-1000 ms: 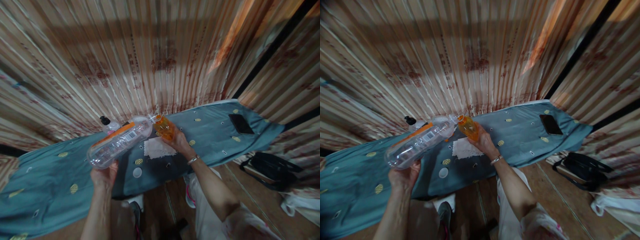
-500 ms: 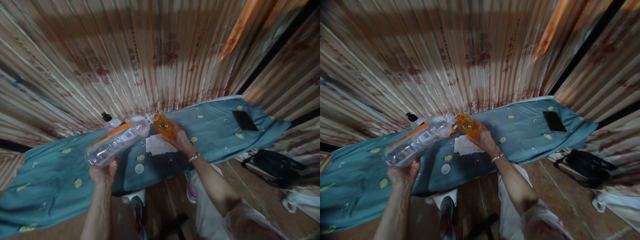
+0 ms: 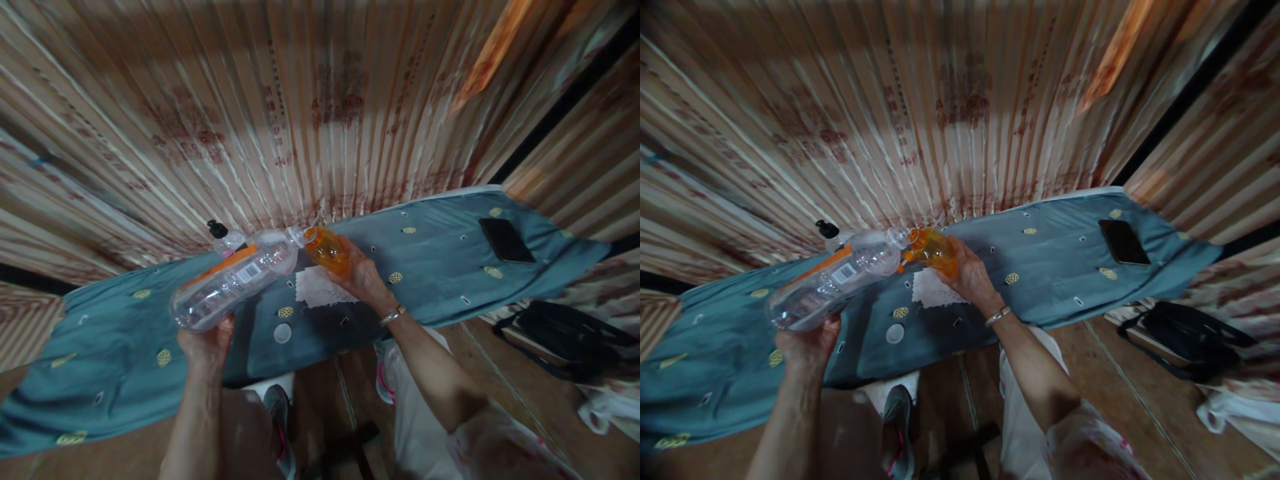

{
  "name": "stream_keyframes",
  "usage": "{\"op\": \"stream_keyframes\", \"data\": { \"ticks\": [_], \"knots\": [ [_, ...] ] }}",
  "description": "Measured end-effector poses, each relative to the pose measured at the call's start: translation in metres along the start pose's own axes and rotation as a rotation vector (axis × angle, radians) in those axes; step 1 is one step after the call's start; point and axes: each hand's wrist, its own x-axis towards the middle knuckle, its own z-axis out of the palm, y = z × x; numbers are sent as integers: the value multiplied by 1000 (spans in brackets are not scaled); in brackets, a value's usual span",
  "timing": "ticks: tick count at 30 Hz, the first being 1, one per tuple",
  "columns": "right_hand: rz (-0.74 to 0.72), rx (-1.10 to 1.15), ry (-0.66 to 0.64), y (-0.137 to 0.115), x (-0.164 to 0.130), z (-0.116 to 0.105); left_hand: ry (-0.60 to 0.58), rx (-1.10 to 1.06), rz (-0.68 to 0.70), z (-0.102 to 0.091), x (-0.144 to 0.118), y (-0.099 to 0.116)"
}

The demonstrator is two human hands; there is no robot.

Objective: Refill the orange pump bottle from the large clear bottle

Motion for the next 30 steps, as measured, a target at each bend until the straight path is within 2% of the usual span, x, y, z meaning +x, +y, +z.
{"op": "stream_keyframes", "data": {
  "ticks": [8,18,24,30],
  "knots": [
    [-28,-85,-21,0,0,4,72,58,16,10,-5,9],
    [-60,-123,-35,0,1,5,54,52,12,-3,4,11],
    [-77,-136,-29,1,-1,7,144,81,6,3,-4,16],
    [-82,-129,-41,-1,-1,7,118,168,23,9,-8,23]
  ]
}}
